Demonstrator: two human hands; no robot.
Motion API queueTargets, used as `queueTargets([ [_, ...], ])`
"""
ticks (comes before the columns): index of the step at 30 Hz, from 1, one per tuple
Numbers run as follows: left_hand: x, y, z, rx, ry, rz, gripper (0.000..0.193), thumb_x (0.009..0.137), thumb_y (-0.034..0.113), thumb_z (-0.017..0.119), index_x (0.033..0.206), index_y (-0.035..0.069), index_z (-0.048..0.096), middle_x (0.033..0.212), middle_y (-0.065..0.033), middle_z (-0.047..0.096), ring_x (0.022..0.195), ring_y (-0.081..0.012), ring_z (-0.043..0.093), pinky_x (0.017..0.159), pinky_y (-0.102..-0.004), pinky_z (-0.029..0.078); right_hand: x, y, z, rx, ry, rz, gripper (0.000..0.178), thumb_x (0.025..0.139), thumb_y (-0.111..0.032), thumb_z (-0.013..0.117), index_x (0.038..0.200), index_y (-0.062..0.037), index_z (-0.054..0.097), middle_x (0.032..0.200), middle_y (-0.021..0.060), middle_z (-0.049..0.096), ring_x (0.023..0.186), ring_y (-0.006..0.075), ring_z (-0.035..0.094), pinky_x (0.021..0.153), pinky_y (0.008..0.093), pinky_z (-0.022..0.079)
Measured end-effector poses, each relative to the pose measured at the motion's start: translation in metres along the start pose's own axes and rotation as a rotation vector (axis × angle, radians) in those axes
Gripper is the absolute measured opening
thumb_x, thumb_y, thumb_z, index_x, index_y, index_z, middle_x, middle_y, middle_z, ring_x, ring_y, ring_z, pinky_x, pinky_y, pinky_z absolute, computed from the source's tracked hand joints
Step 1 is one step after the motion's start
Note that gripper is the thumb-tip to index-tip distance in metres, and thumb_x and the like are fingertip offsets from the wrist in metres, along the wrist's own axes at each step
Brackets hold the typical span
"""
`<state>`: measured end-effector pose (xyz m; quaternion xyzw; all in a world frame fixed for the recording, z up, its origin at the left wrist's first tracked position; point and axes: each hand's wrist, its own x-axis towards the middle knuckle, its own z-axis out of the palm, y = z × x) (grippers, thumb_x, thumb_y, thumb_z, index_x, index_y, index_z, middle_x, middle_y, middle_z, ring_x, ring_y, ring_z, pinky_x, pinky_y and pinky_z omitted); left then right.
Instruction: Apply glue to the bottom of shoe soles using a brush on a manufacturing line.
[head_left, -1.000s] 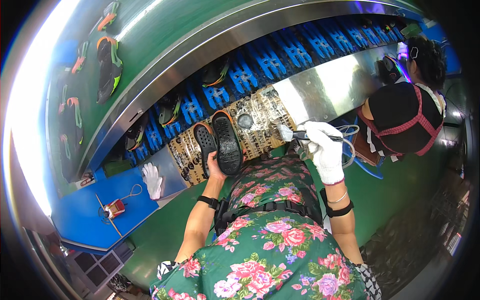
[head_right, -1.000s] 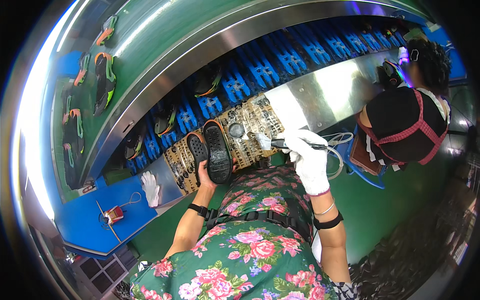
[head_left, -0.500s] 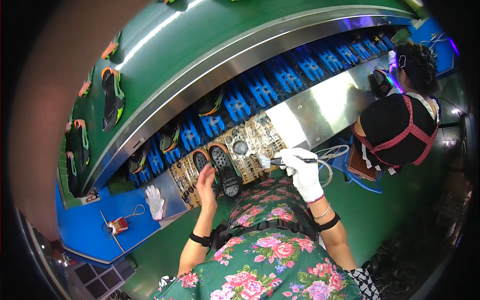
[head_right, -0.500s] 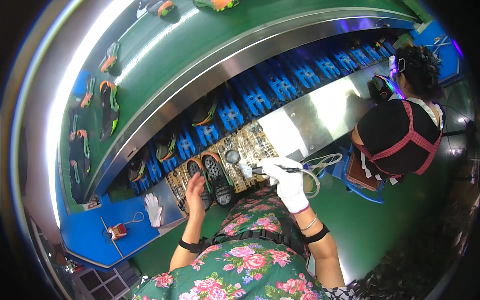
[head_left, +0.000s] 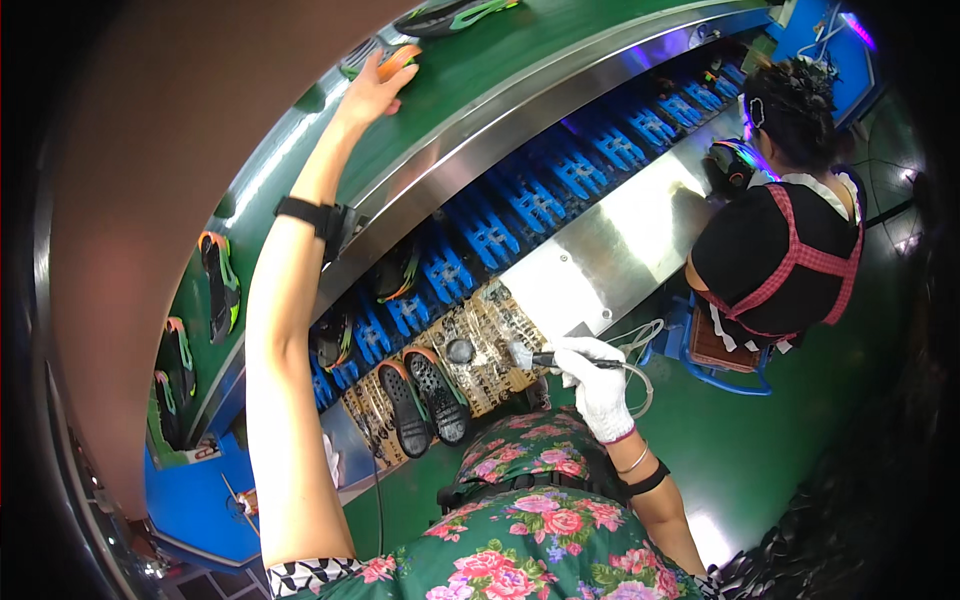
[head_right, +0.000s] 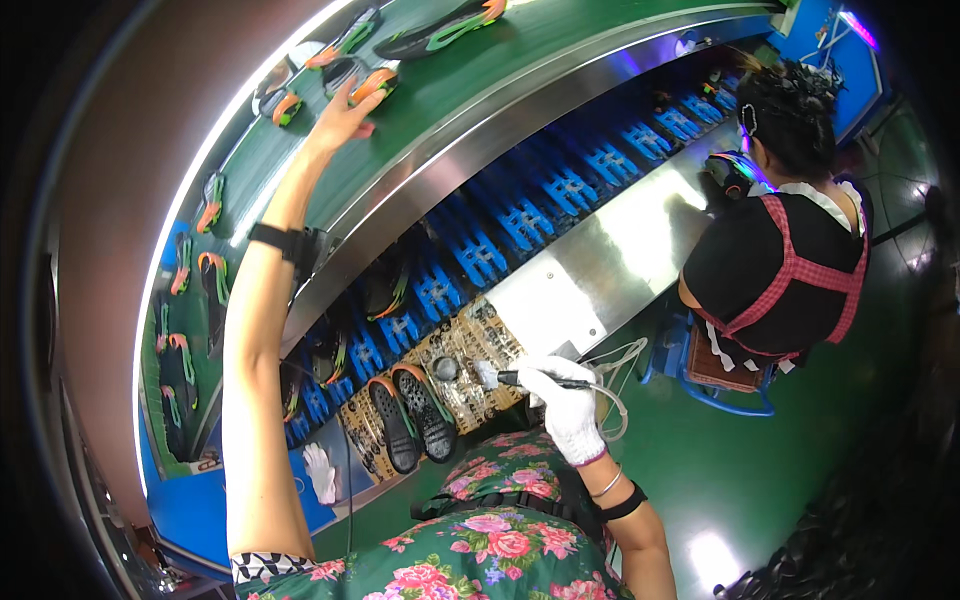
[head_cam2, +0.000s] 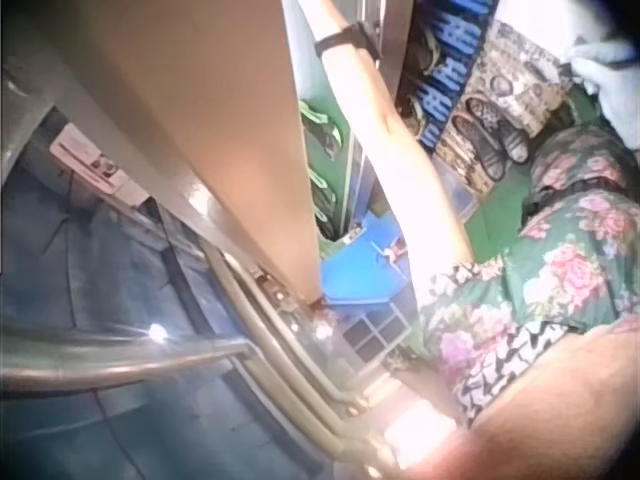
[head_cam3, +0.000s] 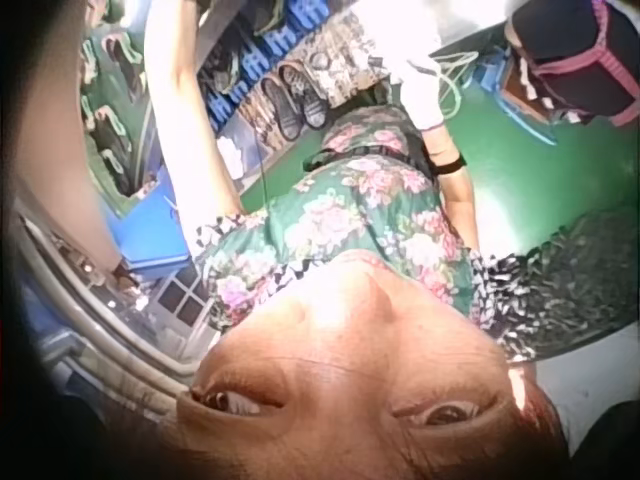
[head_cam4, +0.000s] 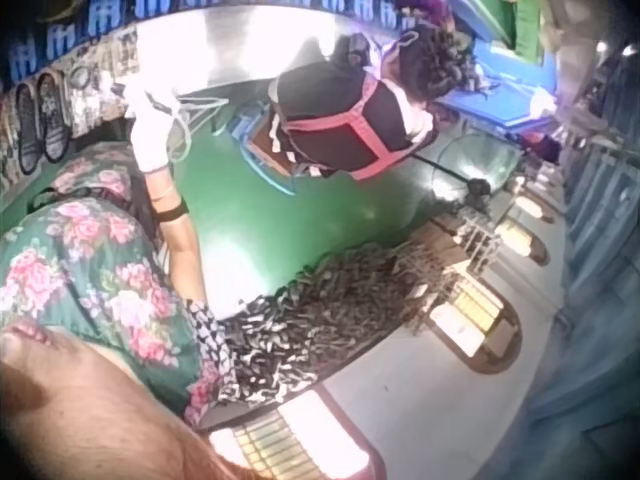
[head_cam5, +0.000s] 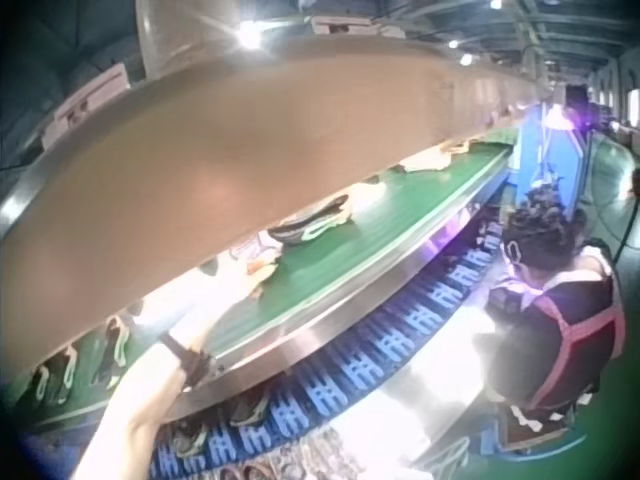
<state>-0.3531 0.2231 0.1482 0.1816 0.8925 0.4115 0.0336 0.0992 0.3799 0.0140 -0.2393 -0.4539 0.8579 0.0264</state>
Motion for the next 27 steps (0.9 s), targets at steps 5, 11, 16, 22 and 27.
queueTargets([
  [5, 0.03, -0.051, -0.027, 0.039, 0.028, -0.086, 0.058, 0.091, 0.054, 0.071, 0.111, 0.0, 0.063, 0.099, -0.0067, 0.066, 0.082, -0.0136, 0.069, 0.075, -0.0308, 0.058, 0.004, -0.004, -0.003, -0.019, 0.008, 0.018, 0.017, 0.088, -0.004, 0.073, 0.104, 0.001, 0.076, 0.084, 0.0052, 0.074, 0.062, 0.0073, 0.059, 0.056, 0.0204, 0.047],
  [11, -0.131, -0.029, -0.062, -0.456, 0.22, -0.077, 0.029, 0.102, 0.031, 0.062, 0.109, 0.003, 0.063, 0.126, -0.0097, 0.064, 0.123, -0.0175, 0.058, 0.096, -0.039, 0.055, 0.009, -0.007, -0.006, -0.011, -0.024, 0.065, 0.017, 0.088, -0.003, 0.073, 0.104, 0.0008, 0.076, 0.085, 0.0055, 0.074, 0.063, 0.0073, 0.06, 0.057, 0.0209, 0.046],
  [16, -0.304, -0.055, -0.064, -0.474, 0.551, -0.133, 0.025, 0.1, 0.015, 0.061, 0.12, 0.001, 0.061, 0.123, -0.0107, 0.054, 0.113, -0.0199, 0.058, 0.106, -0.0382, 0.045, 0.01, -0.033, 0.006, 0.029, -0.06, 0.054, 0.016, 0.087, 0.003, 0.068, 0.101, 0.0033, 0.075, 0.085, 0.0078, 0.075, 0.062, 0.0072, 0.06, 0.054, 0.0198, 0.045],
  [22, -0.348, -0.017, 0.017, -0.854, 0.524, -0.243, 0.086, 0.079, 0.003, 0.072, 0.154, 0.011, 0.031, 0.138, -0.0131, 0.051, 0.123, -0.0276, 0.057, 0.104, -0.0416, 0.047, 0.004, -0.064, 0.028, 0.096, -0.135, -0.037, 0.018, 0.087, 0.003, 0.065, 0.105, 0.0044, 0.069, 0.096, 0.0158, 0.074, 0.069, 0.0112, 0.065, 0.061, 0.0209, 0.052],
  [27, -0.357, -0.048, 0.055, -1.201, 0.54, -0.657, 0.046, 0.082, 0.017, 0.076, 0.122, 0.001, 0.061, 0.105, -0.0073, 0.071, 0.097, -0.0232, 0.068, 0.093, -0.0371, 0.053, -0.005, -0.073, 0.065, 0.027, -0.273, -0.196, 0.024, 0.084, 0.005, 0.068, 0.107, 0.0074, 0.071, 0.111, 0.021, 0.073, 0.098, 0.0256, 0.073, 0.081, 0.0249, 0.057],
])
